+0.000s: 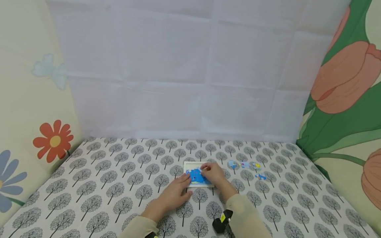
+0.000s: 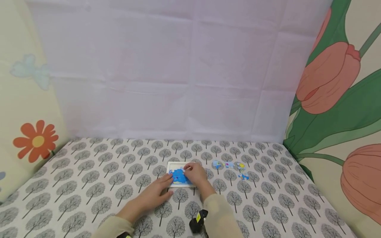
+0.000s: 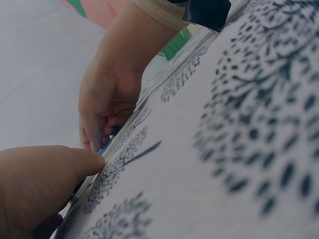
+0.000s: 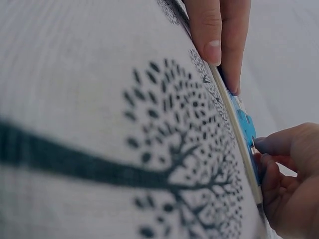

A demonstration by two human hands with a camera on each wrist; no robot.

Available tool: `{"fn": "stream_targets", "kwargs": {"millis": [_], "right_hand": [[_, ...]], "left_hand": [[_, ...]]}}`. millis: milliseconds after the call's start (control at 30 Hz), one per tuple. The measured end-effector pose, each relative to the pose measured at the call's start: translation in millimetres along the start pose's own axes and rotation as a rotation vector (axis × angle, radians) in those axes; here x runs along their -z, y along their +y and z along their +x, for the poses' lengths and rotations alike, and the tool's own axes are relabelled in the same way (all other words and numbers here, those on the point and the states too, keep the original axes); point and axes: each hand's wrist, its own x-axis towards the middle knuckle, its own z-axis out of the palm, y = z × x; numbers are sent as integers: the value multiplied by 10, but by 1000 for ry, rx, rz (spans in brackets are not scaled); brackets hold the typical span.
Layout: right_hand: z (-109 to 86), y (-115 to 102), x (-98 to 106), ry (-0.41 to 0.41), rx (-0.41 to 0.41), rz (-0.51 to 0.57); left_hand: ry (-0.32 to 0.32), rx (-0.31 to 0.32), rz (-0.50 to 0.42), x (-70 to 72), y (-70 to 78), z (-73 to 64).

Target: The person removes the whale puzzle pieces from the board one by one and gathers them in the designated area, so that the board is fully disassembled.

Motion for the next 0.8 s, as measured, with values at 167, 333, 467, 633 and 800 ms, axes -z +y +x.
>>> {"fn": "stream_targets", "kwargs": {"millis": [167,333,467,633,800], "right_hand": [[2,2,-8,4,25,-2],[28,18,-26,4,38,28],[48,25,-35,-2,18,56],[63,49,-37,4,44,105],[79,62,-47,16,30,162]], "left_hand": [[-12,6,4,2,-2,6],[-7,5,1,16,13,6],[-5,-1,1,19,26,-5],[5,-6,-3,-14,13,-8],[60,-69,11,-21,8,-16]]}}
